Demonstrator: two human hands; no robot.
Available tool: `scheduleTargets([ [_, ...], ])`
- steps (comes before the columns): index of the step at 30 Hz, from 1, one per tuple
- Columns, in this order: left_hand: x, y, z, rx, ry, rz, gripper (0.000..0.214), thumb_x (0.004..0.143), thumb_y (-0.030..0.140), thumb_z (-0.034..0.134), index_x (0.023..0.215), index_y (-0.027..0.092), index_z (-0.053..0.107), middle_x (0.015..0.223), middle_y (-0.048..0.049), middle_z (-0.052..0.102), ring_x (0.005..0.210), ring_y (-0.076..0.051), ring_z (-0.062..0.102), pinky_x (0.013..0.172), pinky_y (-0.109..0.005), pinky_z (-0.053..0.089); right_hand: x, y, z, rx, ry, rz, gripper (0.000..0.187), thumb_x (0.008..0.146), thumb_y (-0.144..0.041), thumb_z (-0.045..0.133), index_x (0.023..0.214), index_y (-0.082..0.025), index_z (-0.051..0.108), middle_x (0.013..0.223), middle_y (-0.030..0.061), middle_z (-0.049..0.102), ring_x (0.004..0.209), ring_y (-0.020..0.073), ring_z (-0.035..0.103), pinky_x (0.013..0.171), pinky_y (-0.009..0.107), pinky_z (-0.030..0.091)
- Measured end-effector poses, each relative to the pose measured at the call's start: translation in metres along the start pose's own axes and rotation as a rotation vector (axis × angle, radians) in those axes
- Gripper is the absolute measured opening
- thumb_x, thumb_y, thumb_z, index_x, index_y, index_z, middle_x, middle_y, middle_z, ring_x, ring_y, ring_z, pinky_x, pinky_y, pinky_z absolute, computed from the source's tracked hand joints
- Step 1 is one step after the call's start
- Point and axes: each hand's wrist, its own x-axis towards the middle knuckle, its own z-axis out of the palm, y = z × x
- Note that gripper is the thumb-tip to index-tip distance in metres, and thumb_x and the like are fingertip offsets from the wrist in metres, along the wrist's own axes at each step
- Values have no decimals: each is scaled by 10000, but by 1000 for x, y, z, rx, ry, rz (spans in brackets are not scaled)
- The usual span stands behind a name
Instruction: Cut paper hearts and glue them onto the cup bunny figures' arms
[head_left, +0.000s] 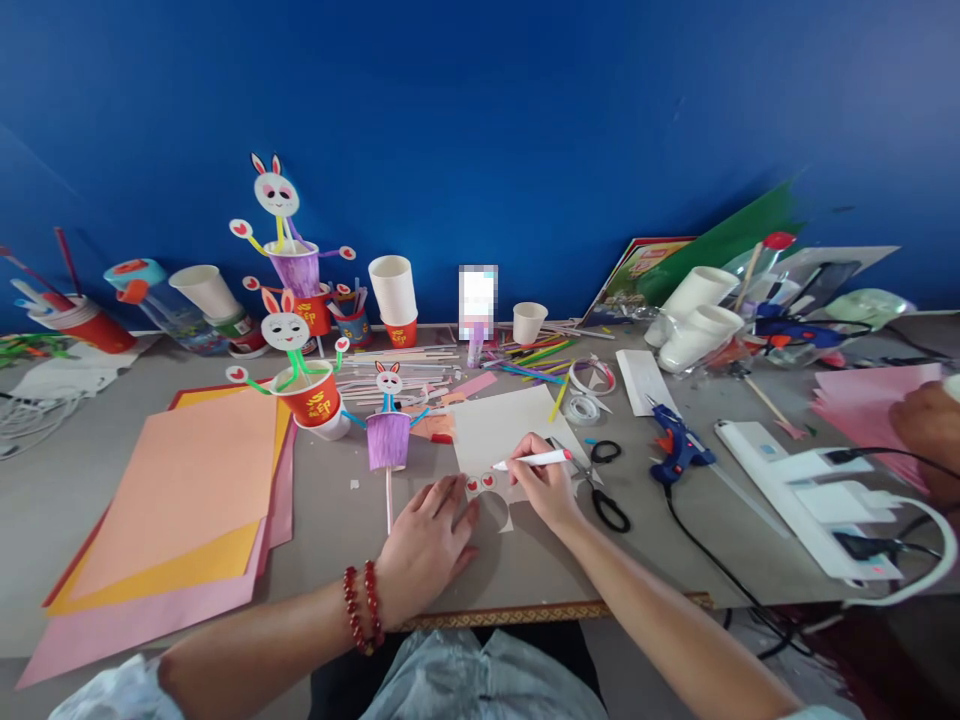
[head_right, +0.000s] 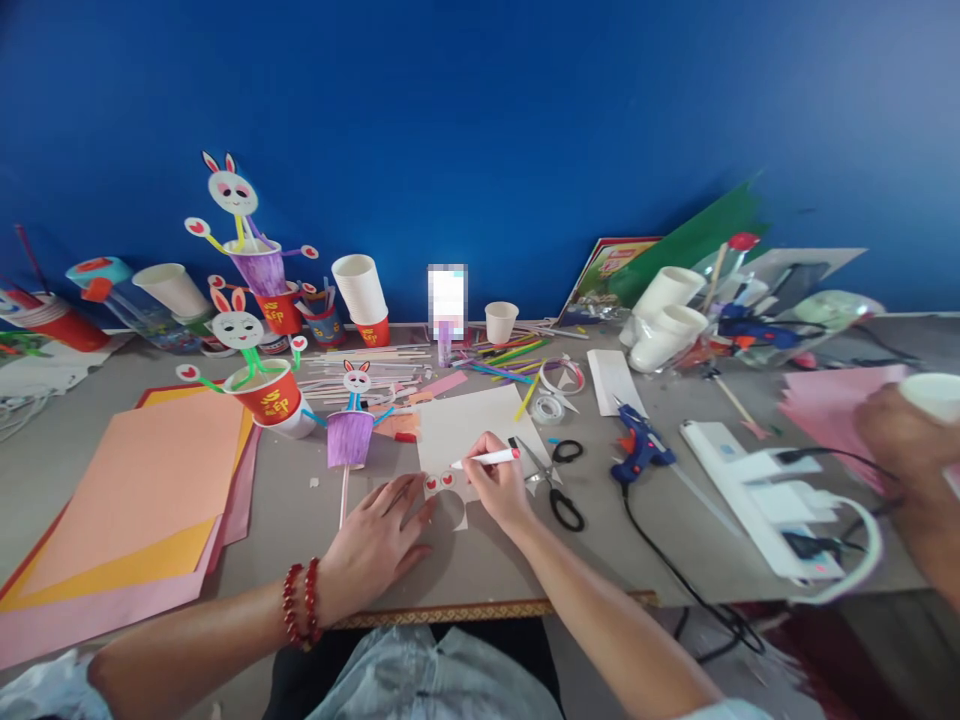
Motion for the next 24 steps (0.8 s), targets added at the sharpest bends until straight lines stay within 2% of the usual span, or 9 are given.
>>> scheduleTargets([
  [6, 1, 0, -2, 13, 11, 2, 540, 971, 536, 453, 1376, 188, 539, 1460, -172, 520, 1339, -302, 466, 1060, -435, 394, 0, 4, 0, -10, 13, -27, 145, 784, -208, 539, 655, -229, 478, 517, -57, 511, 491, 123, 484, 493, 225, 365],
  [12, 2, 0, -3, 37, -2, 16, 553, 956, 542, 483, 1380, 190, 537, 1457, -184, 519, 1316, -312, 490, 1034, -437, 411, -2, 6, 0, -67, -26, -56, 159, 773, -205, 545, 639, -231, 462, 488, -76, 449, 446, 107, 390, 446, 222, 279],
  [15, 3, 0, -6, 39, -19, 30, 560, 952, 546, 490, 1377, 186, 544, 1462, -190, 512, 1303, -316, 501, 1032, -436, 413, -3, 8, 1, -90, -43, -71, 178, 775, -205, 565, 638, -231, 454, 487, -81, 436, 447, 106, 373, 449, 226, 276],
  [20, 5, 0, -10, 25, -57, 31, 586, 924, 544, 551, 1372, 167, 548, 1445, -197, 519, 1322, -318, 472, 1050, -441, 402, -2, 6, 1, -77, -40, -84, 179, 814, -222, 564, 660, -229, 473, 512, -69, 478, 457, 112, 416, 451, 225, 306],
  [24, 4, 0, -11, -21, -49, 10, 582, 921, 521, 569, 1391, 182, 521, 1442, -186, 514, 1325, -315, 457, 1047, -452, 407, -1, 2, 0, -33, 10, -96, 161, 881, -297, 552, 745, -226, 506, 589, -42, 556, 521, 136, 518, 497, 232, 394],
])
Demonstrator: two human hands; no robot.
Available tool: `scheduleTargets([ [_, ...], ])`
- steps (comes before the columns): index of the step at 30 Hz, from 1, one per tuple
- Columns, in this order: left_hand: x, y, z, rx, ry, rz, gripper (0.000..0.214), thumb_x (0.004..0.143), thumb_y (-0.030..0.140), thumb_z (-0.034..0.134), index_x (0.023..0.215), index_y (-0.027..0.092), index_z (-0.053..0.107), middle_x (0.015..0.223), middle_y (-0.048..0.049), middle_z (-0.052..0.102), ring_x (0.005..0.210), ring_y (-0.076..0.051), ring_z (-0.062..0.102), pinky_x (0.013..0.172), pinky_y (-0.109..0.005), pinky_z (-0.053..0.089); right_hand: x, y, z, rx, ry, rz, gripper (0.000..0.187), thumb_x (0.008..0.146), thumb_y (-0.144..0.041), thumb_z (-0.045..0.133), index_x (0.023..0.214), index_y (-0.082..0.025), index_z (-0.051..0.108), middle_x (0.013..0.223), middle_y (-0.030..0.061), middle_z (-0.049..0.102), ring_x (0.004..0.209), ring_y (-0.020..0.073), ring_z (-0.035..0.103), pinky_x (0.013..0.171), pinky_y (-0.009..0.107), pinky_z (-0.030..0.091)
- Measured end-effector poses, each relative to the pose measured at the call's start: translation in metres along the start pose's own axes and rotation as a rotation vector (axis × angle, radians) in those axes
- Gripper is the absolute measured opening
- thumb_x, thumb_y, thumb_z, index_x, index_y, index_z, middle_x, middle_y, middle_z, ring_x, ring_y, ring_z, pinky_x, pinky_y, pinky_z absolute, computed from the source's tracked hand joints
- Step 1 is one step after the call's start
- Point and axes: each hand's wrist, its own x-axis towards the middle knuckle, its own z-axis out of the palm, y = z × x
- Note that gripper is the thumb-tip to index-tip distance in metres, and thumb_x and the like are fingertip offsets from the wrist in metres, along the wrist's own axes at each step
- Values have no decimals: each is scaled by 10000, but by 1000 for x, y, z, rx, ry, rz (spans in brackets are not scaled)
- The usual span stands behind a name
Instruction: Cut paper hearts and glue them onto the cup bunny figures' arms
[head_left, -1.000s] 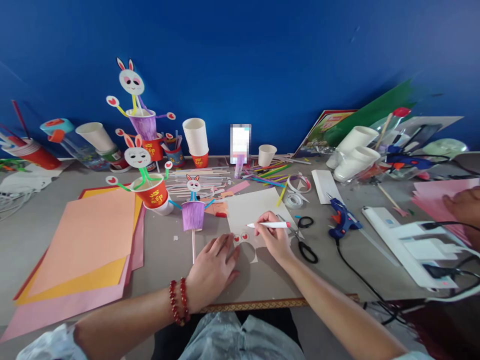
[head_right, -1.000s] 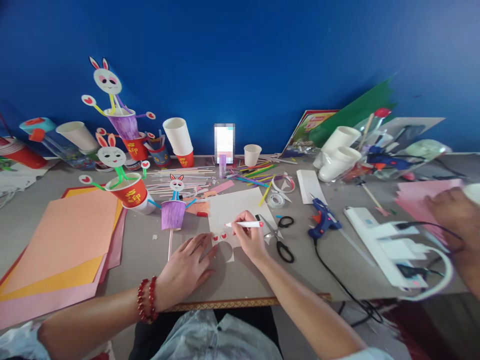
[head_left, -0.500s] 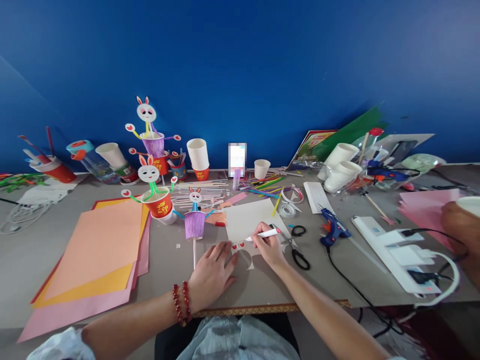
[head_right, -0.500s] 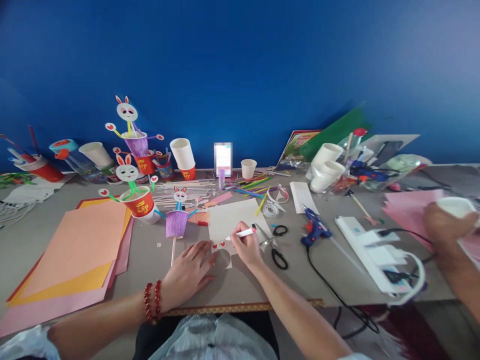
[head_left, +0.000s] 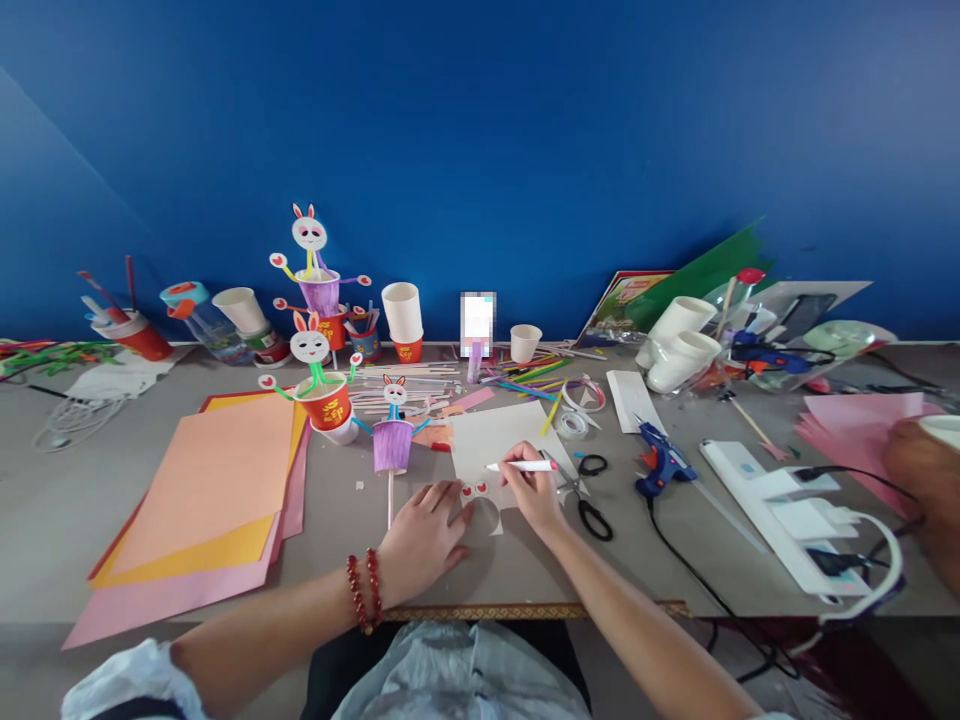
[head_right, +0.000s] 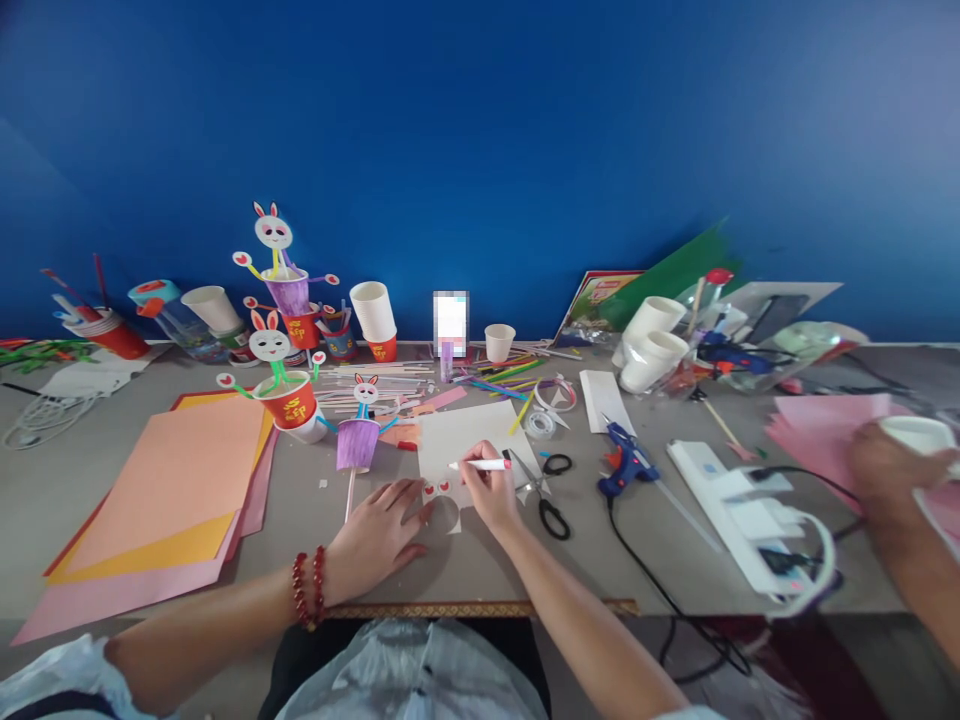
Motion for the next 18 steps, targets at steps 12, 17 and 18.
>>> scheduleTargets([
  [12, 5, 5, -16, -290, 116, -157, 298, 916, 353, 612, 1180, 222, 654, 1382, -128, 542, 1255, -300, 522, 1034, -466, 469, 5, -27, -17, 68, 52, -25, 244, 924, -431, 580, 1003, -210, 648, 844, 56, 693, 546, 146, 540, 479, 263, 444],
  [17, 0, -3, -32, -480, 345, -171, 190, 972, 273, 513, 1050, 200, 670, 1153, -92, 663, 1074, -215, 615, 925, -357, 523, -2, -52, -35, 282, -119, 100, 222, 901, -422, 608, 962, -209, 589, 717, 28, 692, 520, 131, 512, 463, 236, 404],
  [18, -2, -8, -36, -506, 381, -187, 193, 983, 258, 486, 996, 199, 670, 1058, -76, 689, 994, -197, 638, 883, -336, 529, -4, -53, -37, 296, -100, 110, 216, 893, -417, 618, 942, -212, 573, 676, 15, 681, 507, 126, 504, 460, 229, 394],
])
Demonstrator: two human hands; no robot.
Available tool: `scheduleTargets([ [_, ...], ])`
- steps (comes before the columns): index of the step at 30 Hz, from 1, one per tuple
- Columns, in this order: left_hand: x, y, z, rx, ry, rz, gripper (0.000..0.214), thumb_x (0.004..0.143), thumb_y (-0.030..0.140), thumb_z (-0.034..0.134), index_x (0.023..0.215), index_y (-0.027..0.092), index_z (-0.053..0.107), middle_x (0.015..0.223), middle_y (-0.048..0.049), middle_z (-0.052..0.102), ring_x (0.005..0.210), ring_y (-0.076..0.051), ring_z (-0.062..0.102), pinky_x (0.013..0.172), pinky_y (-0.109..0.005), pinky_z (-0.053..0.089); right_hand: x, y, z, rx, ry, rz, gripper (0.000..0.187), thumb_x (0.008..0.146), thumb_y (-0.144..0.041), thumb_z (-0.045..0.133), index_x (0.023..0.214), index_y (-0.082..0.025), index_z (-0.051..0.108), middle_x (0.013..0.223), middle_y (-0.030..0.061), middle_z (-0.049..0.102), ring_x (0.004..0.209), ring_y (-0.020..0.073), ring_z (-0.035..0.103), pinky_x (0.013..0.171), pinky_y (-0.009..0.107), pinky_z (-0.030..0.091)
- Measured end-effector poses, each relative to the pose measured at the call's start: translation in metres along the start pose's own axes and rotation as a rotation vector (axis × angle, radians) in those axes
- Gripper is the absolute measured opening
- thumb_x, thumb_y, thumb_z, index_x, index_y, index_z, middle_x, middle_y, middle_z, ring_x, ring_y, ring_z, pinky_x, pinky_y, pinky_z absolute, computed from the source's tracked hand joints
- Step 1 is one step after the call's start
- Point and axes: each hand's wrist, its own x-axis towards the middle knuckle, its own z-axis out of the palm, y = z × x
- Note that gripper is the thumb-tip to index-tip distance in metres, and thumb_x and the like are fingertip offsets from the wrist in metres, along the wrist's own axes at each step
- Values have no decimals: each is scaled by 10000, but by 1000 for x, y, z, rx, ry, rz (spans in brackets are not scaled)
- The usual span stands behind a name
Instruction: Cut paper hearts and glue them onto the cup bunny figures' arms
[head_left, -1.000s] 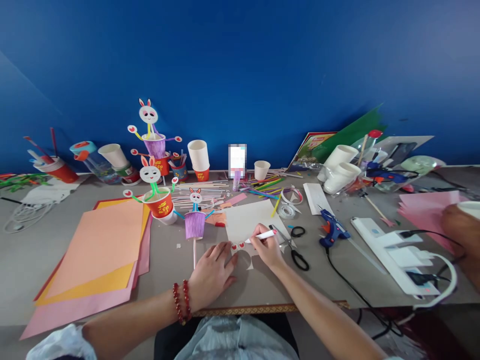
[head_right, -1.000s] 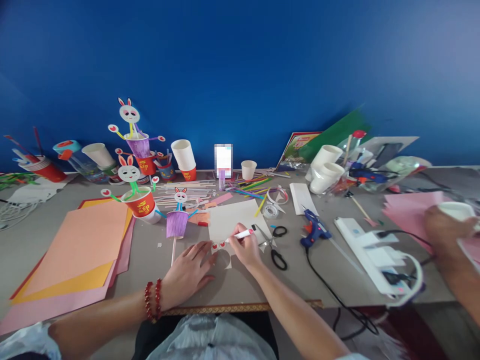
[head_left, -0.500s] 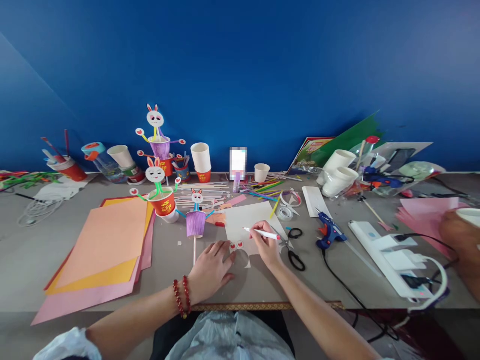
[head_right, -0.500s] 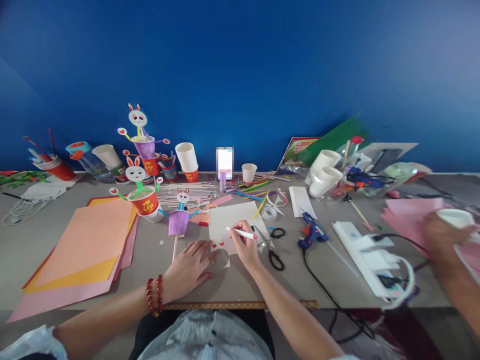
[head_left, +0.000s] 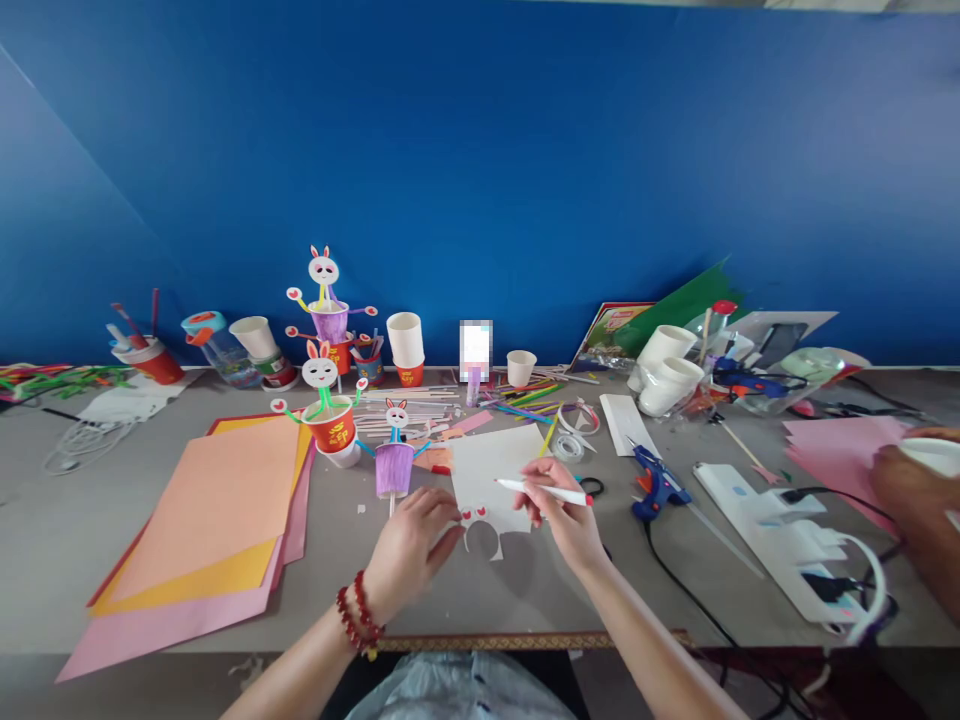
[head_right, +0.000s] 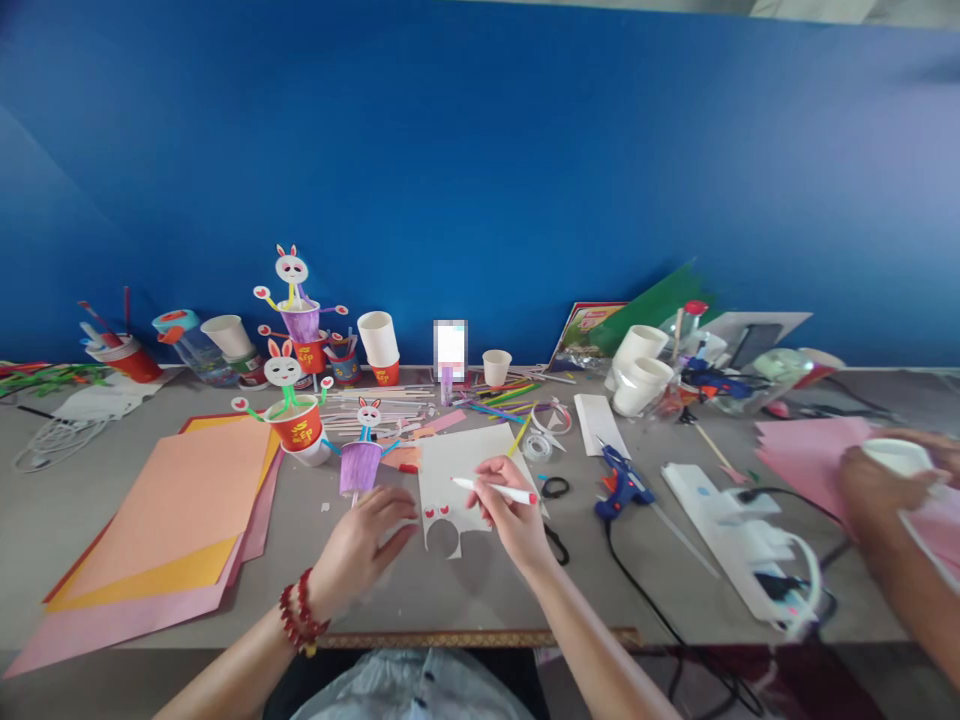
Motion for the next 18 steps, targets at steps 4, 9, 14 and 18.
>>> scheduleTargets([
  [4, 17, -18, -19, 104, 55, -27, 241, 995, 197, 416, 1023, 204, 655, 935, -51, 716, 871, -184, 663, 796, -319, 529, -5, 9, 0, 19, 83, 11, 215, 877, -398, 625, 818, -213, 531, 559, -26, 623, 443, 93, 439, 430, 202, 320],
  [9, 60, -37, -8, 519, -146, 11, 194, 895, 110, 527, 941, 146, 712, 1043, -146, 724, 1115, -314, 594, 987, -478, 431, 0, 24, 15, 32, 89, 24, 222, 874, -385, 625, 782, -208, 526, 538, -36, 607, 432, 77, 423, 421, 186, 302],
  [14, 80, -43, 17, 517, -171, 41, 212, 851, 23, 529, 863, 112, 721, 893, -155, 738, 996, -312, 638, 909, -451, 449, -2, 28, 22, 51, 105, 14, 245, 879, -411, 629, 790, -207, 528, 568, -22, 634, 440, 78, 435, 418, 181, 317],
  [18, 74, -42, 17, 425, -114, 67, 165, 888, 73, 548, 878, 129, 703, 899, -140, 743, 993, -308, 648, 949, -485, 433, -6, 23, 23, 79, 113, 17, 254, 896, -412, 609, 773, -207, 524, 556, -24, 627, 440, 80, 437, 424, 182, 323],
])
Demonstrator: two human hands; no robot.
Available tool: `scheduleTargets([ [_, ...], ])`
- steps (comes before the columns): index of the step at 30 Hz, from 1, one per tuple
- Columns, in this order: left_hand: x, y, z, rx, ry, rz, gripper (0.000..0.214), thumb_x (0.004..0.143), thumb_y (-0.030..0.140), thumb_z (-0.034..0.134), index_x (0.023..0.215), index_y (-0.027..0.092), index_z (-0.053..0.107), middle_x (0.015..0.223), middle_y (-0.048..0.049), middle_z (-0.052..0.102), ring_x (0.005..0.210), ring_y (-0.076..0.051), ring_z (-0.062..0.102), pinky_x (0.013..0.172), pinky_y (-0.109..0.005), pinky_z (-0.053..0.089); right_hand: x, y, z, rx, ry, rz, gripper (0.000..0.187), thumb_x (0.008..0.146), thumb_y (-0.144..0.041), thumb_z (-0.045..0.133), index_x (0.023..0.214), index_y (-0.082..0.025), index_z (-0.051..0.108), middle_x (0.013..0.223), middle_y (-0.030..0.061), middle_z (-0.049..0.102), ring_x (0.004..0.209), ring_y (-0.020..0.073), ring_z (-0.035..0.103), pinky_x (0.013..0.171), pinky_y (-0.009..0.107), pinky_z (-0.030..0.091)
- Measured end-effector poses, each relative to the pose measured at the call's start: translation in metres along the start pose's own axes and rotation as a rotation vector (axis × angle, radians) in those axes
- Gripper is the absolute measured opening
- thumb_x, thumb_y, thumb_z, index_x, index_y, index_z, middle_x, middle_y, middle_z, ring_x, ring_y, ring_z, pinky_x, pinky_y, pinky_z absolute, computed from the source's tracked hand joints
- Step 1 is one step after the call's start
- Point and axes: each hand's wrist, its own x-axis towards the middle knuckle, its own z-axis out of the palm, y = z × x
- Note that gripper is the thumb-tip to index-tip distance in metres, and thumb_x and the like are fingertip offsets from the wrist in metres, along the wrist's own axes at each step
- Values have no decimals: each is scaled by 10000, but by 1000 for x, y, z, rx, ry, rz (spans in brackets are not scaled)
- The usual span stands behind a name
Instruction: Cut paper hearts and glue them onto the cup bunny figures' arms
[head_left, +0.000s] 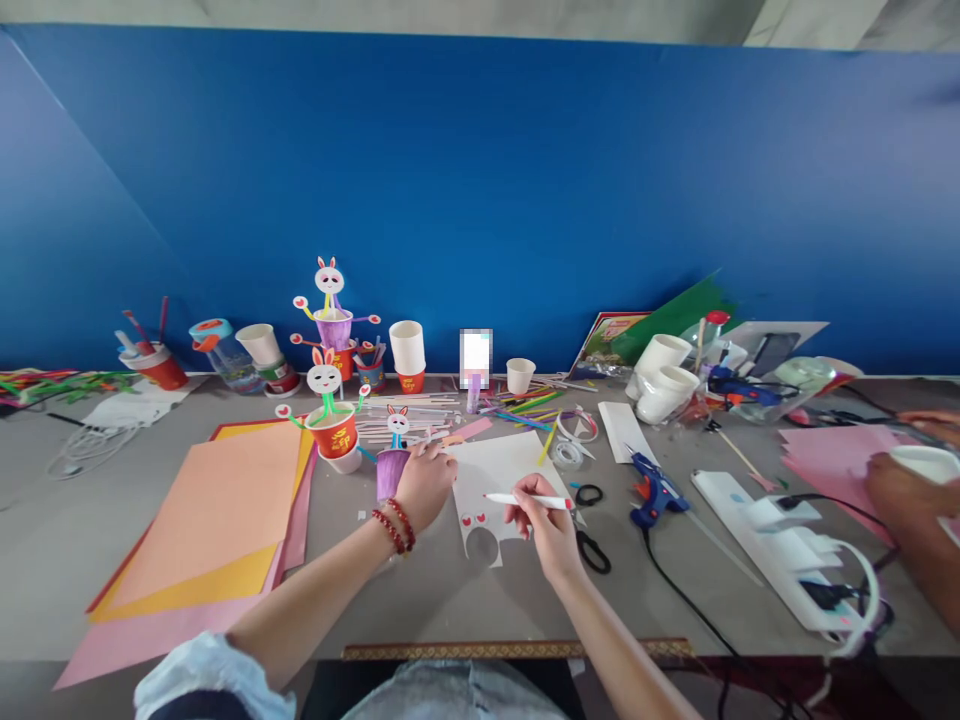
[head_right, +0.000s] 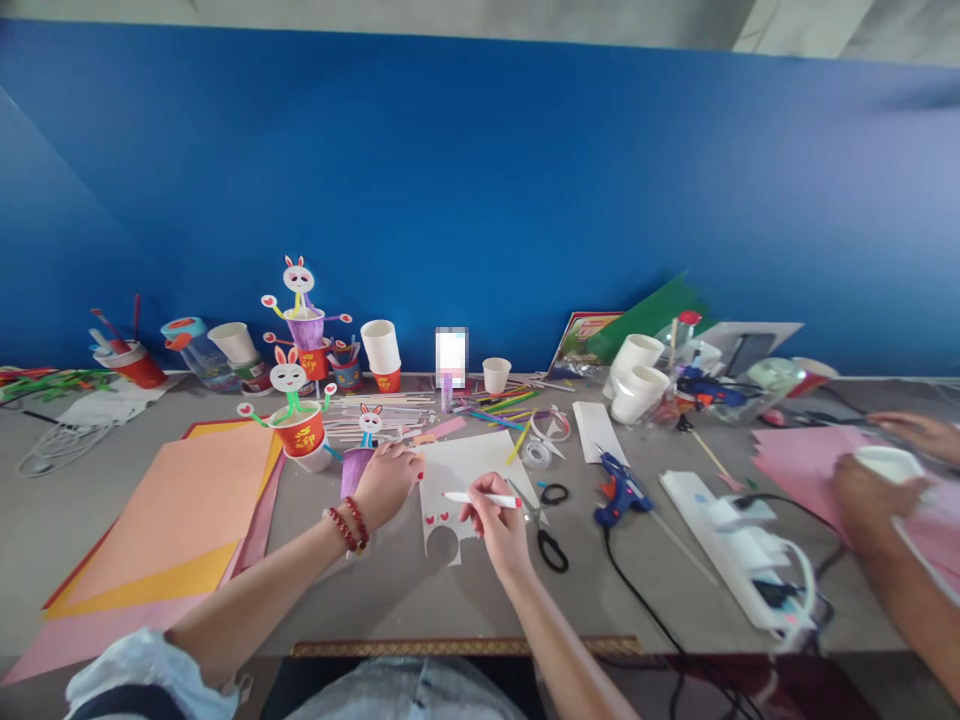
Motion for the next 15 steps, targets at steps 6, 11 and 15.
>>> scheduleTargets([
  [6, -21, -1, -15, -249, 144, 48, 129, 979, 282, 535, 970, 196, 632, 984, -54, 732, 994, -207, 661, 920, -363, 484, 9, -11, 12, 32, -31, -54, 205, 909, -360, 579, 782, -207, 529, 558, -26, 632, 454, 88, 462, 448, 194, 338],
  [11, -30, 0, -21, -382, 211, 55, 116, 983, 280, 529, 953, 197, 604, 958, -58, 714, 969, -211, 658, 877, -352, 505, 15, -13, 26, -19, -75, -46, 196, 897, -357, 574, 780, -207, 523, 543, -33, 620, 440, 88, 445, 435, 198, 311],
  [15, -33, 2, -28, -450, 203, 79, 119, 991, 263, 503, 964, 197, 597, 948, -64, 695, 963, -218, 646, 846, -345, 509, 15, -17, 30, -44, -105, -27, 197, 882, -357, 568, 763, -208, 515, 524, -37, 609, 428, 87, 421, 426, 201, 281],
])
